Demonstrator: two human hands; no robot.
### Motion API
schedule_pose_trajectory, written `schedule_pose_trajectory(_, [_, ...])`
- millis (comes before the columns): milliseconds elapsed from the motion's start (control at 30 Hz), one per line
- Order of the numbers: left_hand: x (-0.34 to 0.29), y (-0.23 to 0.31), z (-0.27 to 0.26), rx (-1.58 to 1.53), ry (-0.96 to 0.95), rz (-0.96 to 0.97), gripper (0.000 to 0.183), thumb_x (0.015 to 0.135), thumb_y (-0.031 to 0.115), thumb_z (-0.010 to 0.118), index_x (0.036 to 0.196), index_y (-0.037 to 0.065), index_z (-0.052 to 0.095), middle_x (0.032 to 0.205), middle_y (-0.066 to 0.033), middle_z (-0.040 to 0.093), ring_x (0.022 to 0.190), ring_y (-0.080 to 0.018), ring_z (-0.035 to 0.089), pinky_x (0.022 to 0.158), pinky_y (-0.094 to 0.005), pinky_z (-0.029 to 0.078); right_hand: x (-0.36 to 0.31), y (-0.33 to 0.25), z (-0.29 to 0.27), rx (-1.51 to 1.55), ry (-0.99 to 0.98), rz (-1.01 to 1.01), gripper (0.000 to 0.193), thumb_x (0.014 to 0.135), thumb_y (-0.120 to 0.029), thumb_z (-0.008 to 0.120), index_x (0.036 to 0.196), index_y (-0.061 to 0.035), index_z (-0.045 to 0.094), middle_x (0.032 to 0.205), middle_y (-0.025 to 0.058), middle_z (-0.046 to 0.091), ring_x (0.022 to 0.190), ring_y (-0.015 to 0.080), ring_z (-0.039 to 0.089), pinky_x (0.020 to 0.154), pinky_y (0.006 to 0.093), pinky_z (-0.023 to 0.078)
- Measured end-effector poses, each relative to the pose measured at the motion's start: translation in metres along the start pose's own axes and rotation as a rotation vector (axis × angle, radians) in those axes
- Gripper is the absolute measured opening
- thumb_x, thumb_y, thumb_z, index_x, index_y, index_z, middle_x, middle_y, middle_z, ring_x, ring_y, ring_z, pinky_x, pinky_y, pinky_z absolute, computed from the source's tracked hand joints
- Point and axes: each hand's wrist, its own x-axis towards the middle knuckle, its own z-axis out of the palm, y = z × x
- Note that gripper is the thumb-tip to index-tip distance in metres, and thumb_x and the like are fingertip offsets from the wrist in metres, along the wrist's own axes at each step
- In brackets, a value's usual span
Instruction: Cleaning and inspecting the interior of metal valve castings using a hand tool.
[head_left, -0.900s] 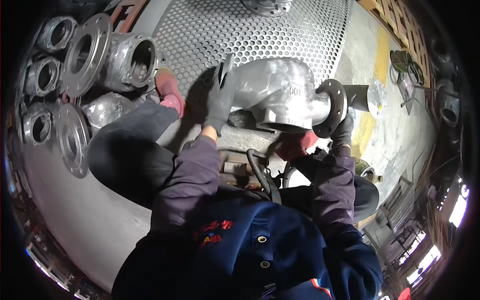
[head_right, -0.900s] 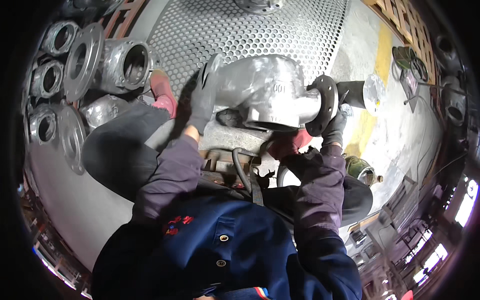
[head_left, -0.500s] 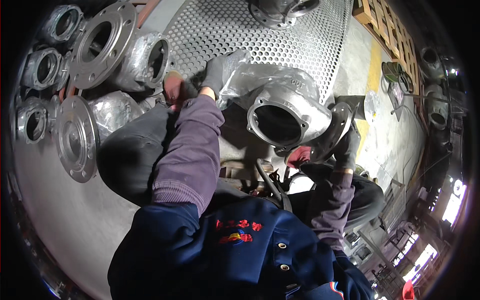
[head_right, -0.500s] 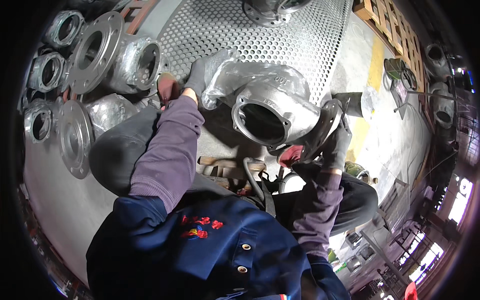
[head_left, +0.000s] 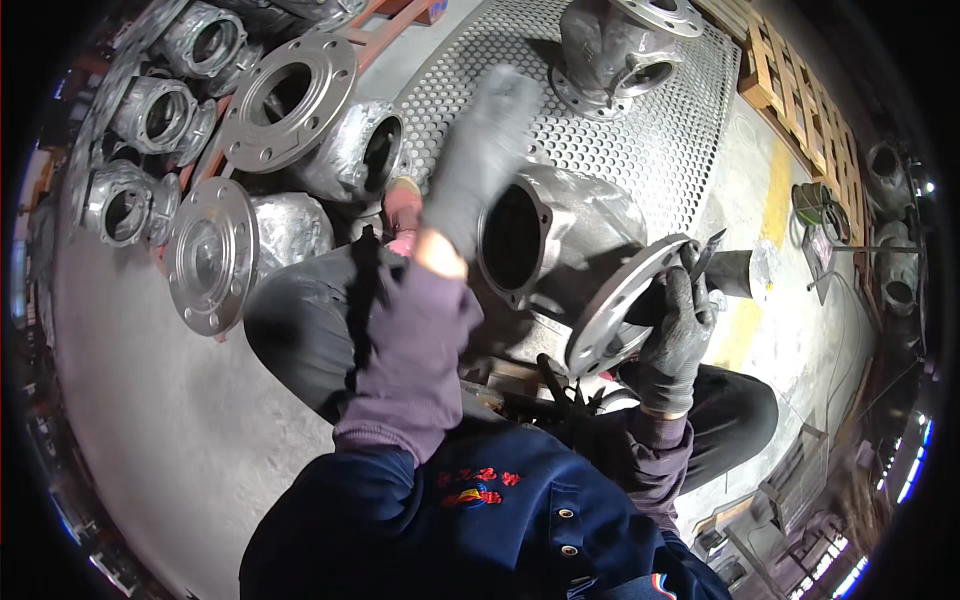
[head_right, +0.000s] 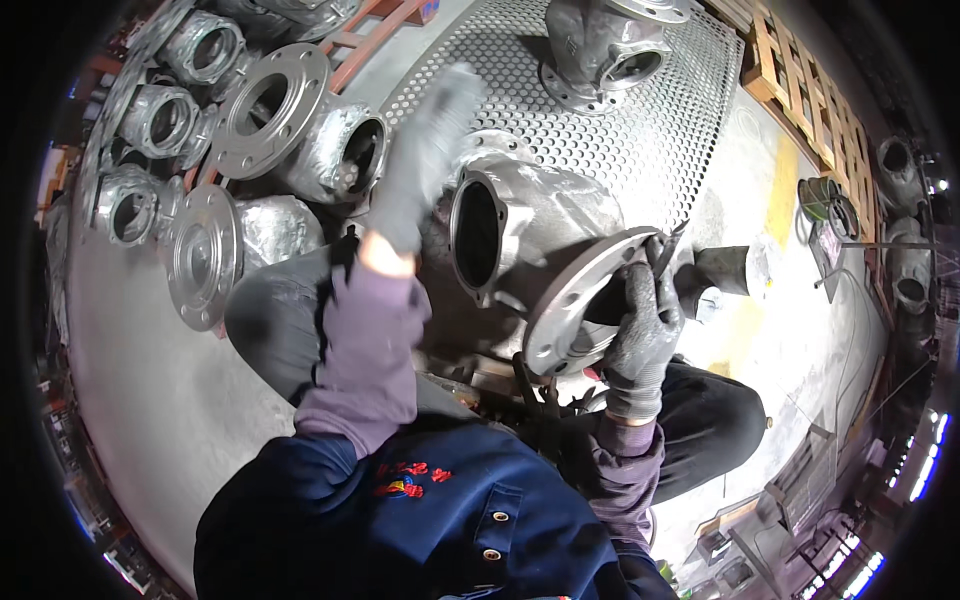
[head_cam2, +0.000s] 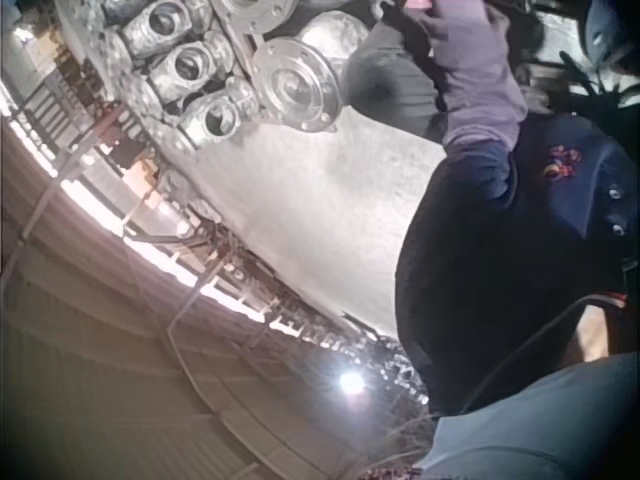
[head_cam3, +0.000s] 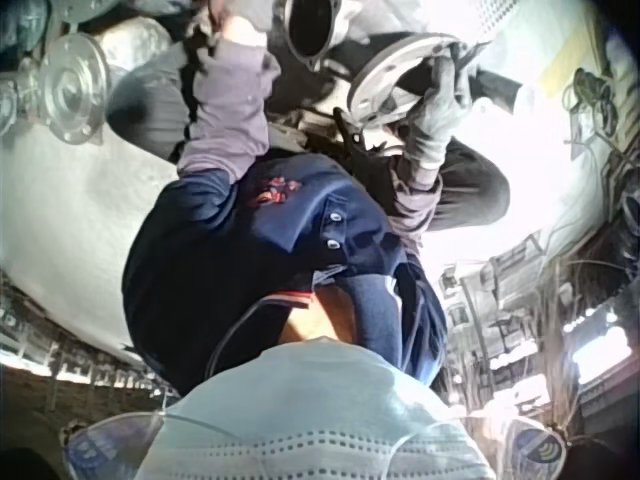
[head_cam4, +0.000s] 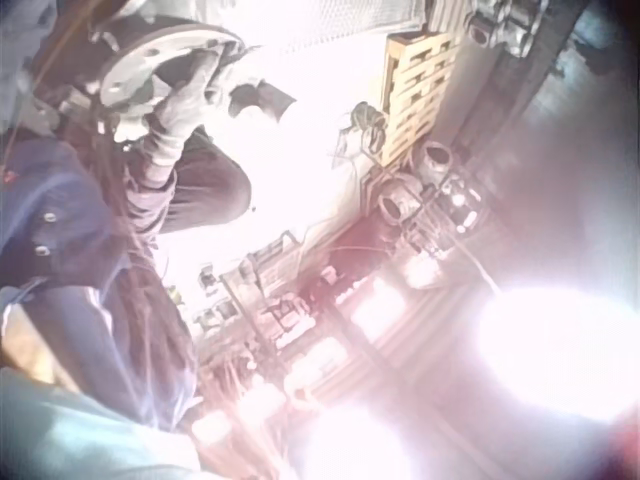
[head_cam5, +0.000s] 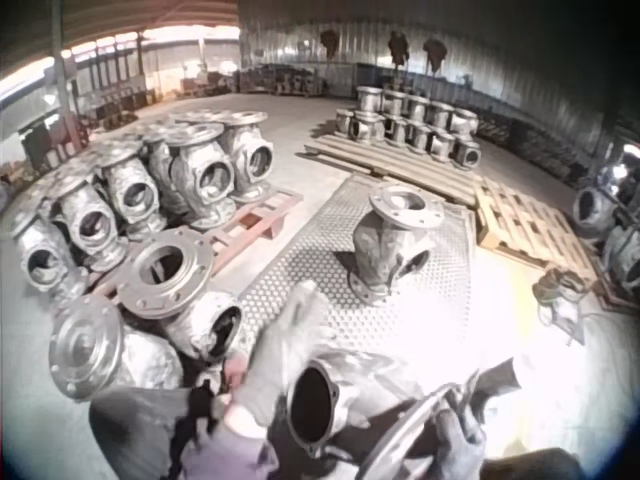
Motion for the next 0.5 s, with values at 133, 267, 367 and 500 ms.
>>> schedule_pose_trajectory(133, [-0.103, 0.050, 0.052, 0.595, -0.123, 0.432, 0.054, 0.091, 0.037, 0.055, 0.131, 0.002, 0.046, 0.105, -0.0219, 0.060, 0.093, -0.0374, 0.059, 0.082, -0.0422, 0.047, -0.012, 0.011, 0.017, -0.059, -0.125, -0.206, 0.037, 0.086, 0.000, 0.053, 0.122, 0.0020, 0.057, 0.125, 0.0230, 0.056, 0.118, 0.0320, 0.052, 0.099, 0.0366, 0.041])
schedule_pose_trajectory(267, [-0.113, 0.044, 0.061, 0.856, 0.037, 0.390, 0.053, 0.090, 0.041, 0.051, 0.123, -0.001, 0.053, 0.070, -0.0138, 0.057, 0.063, -0.0285, 0.058, 0.066, -0.0370, 0.047, -0.019, 0.006, 0.011, -0.844, -0.253, -0.675, 0.039, 0.084, -0.004, 0.053, 0.121, 0.0060, 0.056, 0.133, 0.0238, 0.050, 0.127, 0.0349, 0.046, 0.106, 0.0405, 0.034])
schedule_pose_trajectory(367, [-0.102, 0.030, 0.061, 1.022, -0.030, 0.477, 0.046, 0.091, 0.043, 0.050, 0.117, 0.005, 0.055, 0.065, -0.0131, 0.057, 0.058, -0.0245, 0.058, 0.048, -0.0350, 0.045, -0.020, 0.015, 0.012, -0.883, -0.218, -0.756, 0.051, 0.082, -0.003, 0.057, 0.132, 0.0022, 0.047, 0.133, 0.0196, 0.051, 0.127, 0.0312, 0.046, 0.104, 0.0369, 0.038])
schedule_pose_trajectory(500, [-0.074, 0.027, 0.044, 0.984, -0.065, 0.489, 0.044, 0.091, 0.048, 0.047, 0.114, 0.011, 0.056, 0.064, -0.0101, 0.061, 0.057, -0.0269, 0.063, 0.049, -0.0380, 0.049, -0.025, -0.008, 0.040, -0.326, -0.292, -0.396, 0.041, 0.089, -0.006, 0.057, 0.128, 0.0026, 0.050, 0.129, 0.0199, 0.052, 0.109, 0.0245, 0.058, 0.095, 0.0358, 0.044])
